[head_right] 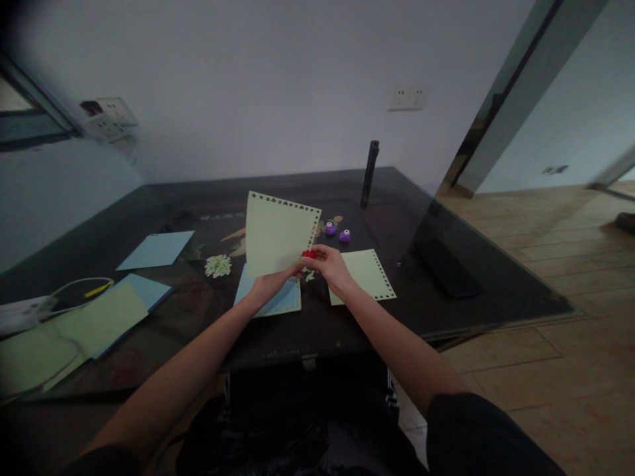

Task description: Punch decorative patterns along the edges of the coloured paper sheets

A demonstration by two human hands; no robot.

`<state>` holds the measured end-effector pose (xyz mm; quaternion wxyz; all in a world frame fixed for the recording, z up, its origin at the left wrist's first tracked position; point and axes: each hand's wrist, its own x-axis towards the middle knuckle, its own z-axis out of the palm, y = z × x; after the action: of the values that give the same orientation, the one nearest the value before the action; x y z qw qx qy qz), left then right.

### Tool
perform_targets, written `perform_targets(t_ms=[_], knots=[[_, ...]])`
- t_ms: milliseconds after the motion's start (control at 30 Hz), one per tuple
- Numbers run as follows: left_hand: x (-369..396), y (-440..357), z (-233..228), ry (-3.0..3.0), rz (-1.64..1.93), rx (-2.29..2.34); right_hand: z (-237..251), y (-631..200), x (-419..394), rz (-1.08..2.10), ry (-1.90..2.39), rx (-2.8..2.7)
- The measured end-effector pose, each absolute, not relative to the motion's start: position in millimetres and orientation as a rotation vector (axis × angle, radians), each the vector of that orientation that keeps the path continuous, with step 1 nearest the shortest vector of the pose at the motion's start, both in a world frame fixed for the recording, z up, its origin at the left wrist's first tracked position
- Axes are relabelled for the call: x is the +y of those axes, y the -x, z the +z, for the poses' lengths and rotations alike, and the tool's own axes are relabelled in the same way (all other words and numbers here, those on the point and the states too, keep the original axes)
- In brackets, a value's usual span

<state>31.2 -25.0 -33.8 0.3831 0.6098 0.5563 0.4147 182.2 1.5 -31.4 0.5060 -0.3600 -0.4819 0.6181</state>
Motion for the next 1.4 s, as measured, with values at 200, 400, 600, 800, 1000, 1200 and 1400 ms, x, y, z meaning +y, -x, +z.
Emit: perform_targets(t_ms=[200, 400, 600, 800, 1000, 1200, 1400], knots=[[-26.1, -32.1, -32.8, -1.681, 1.028, 1.471, -33.3, -183.7, 5.2, 1.464, 0.859, -1.173], [-28.2, -33.7, -34.2, -1.838, 1.009, 1.559, -34.4, -185.6, 7.2, 1.451, 0.853, -1.180], [-28.2, -34.0, -38.6, -1.904, 0.986, 1.608, -33.1, -187.1, 7.3, 1.441, 0.844, -1.197], [-28.7, -34.2, -32.5, -1.778, 1.023, 1.672, -33.7, -187.7, 7.0, 1.452, 0.859, -1.219], [-31.6, -34.3, -22.8, -1.746, 1.018, 1.649, -29.5, -188.3, 3.8, 1.476, 0.882, -1.246], [-31.4, -30.0, -22.0, -1.725, 0.965, 1.702, -24.1, -192.9, 1.8, 1.500, 0.894, -1.279], [-31.0, -29.8, -16.4, -1.640, 1.064, 1.668, -22.2, -199.0, 3.5, 1.546, 0.957, -1.279]])
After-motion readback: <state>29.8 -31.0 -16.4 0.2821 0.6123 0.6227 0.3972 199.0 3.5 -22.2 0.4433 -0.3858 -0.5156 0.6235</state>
